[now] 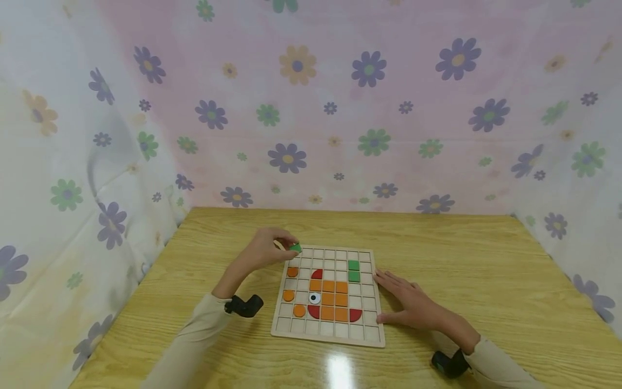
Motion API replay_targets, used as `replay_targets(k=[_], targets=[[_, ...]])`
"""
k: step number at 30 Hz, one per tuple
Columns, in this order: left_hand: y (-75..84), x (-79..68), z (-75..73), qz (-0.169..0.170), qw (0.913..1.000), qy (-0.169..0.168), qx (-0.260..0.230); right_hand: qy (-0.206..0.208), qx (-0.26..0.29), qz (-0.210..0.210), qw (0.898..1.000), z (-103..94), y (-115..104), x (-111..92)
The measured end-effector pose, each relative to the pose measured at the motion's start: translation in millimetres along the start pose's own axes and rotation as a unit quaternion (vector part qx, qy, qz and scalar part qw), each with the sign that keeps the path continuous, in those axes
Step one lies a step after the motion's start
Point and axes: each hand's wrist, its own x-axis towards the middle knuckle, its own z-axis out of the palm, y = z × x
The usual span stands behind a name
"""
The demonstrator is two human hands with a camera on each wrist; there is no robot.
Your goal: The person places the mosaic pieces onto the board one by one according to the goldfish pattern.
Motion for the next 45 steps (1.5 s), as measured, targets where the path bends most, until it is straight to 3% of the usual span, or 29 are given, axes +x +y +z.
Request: replay_targets(k=[6, 18, 23, 29, 34, 39, 45], targets=[[14.5, 13.7, 18.9, 0.040, 0.9988, -0.027, -0.010, 0.002, -0.003, -0.001, 1.000, -0.1, 1, 0], [39.7, 47.4, 81.4, 0.037, 0.9931, -0.109, -0.019, 0.001, -0.007, -0.001, 1.000, 1.6, 2, 2], [44.2, 62.6, 106.7, 0.025, 0.9907, -0.134, 0.009, 0.005, -0.001, -0.004, 1.000, 2.8, 3, 2], [39.0, 77.2, 131.6, 0.038, 0.9840, -0.160, 0.069, 0.007, 0.005, -0.019, 1.000, 4.6, 3, 3], [38.6, 80.2, 139.4, 0.056, 0.9764, -0.172, 0.117, 0.003, 0.008, -0.023, 1.000, 6.0, 2, 5], [43.2, 77.5, 140.3, 0.049, 0.9705, -0.176, 0.157, -0.005, 0.013, -0.020, 1.000, 6.7, 1, 7], [46.4, 67.1, 133.1, 0.040, 0.9752, -0.140, 0.167, -0.005, 0.005, -0.019, 1.000, 3.9, 2, 6]])
